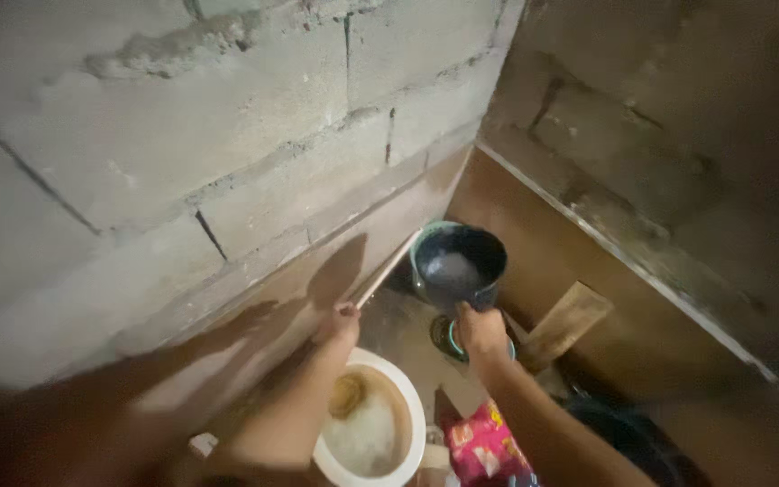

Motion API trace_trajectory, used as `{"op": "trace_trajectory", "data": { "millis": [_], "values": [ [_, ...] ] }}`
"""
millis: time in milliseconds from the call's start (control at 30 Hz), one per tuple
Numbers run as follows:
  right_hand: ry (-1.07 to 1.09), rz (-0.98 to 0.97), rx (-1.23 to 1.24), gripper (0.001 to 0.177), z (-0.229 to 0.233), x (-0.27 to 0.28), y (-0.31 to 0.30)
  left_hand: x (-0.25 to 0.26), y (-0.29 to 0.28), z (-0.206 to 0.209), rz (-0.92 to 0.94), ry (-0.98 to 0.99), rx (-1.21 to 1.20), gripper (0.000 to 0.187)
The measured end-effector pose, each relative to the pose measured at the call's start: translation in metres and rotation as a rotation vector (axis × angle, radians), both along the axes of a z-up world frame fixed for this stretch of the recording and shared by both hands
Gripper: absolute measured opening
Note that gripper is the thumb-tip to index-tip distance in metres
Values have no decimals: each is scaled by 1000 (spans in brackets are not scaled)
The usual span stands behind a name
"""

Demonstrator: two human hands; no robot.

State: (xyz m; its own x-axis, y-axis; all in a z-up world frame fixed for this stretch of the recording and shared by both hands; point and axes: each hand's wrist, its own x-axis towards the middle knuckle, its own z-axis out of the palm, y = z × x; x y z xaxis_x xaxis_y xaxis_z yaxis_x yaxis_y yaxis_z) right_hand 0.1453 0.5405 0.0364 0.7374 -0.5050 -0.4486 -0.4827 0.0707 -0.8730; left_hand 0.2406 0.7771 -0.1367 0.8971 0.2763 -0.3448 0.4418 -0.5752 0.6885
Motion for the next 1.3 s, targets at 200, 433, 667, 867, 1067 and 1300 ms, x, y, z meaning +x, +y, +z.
{"op": "trace_trajectory", "data": {
  "millis": [200, 433, 667, 867, 1067, 1300],
  "values": [
    [225, 3, -44, 26, -77, 40, -3, 13, -22, 20, -156, 325, 122, 36],
    [52, -25, 35, 33, -249, 62, 3, 62, -42, -82, -209, 346, 160, 42],
    [339, -74, -106, 30, -346, 68, 20, 114, -38, -229, -245, 285, 189, 60],
    [140, -109, 217, 20, -384, 44, 30, 137, -35, -311, -302, 284, 289, 88],
    [98, -34, 136, 19, -389, 28, 35, 109, -23, -318, -372, 182, 265, 56],
    [-319, -1478, 1700, 41, -342, 27, 36, 74, 39, -183, -114, -93, 368, 47]
  ]
}}
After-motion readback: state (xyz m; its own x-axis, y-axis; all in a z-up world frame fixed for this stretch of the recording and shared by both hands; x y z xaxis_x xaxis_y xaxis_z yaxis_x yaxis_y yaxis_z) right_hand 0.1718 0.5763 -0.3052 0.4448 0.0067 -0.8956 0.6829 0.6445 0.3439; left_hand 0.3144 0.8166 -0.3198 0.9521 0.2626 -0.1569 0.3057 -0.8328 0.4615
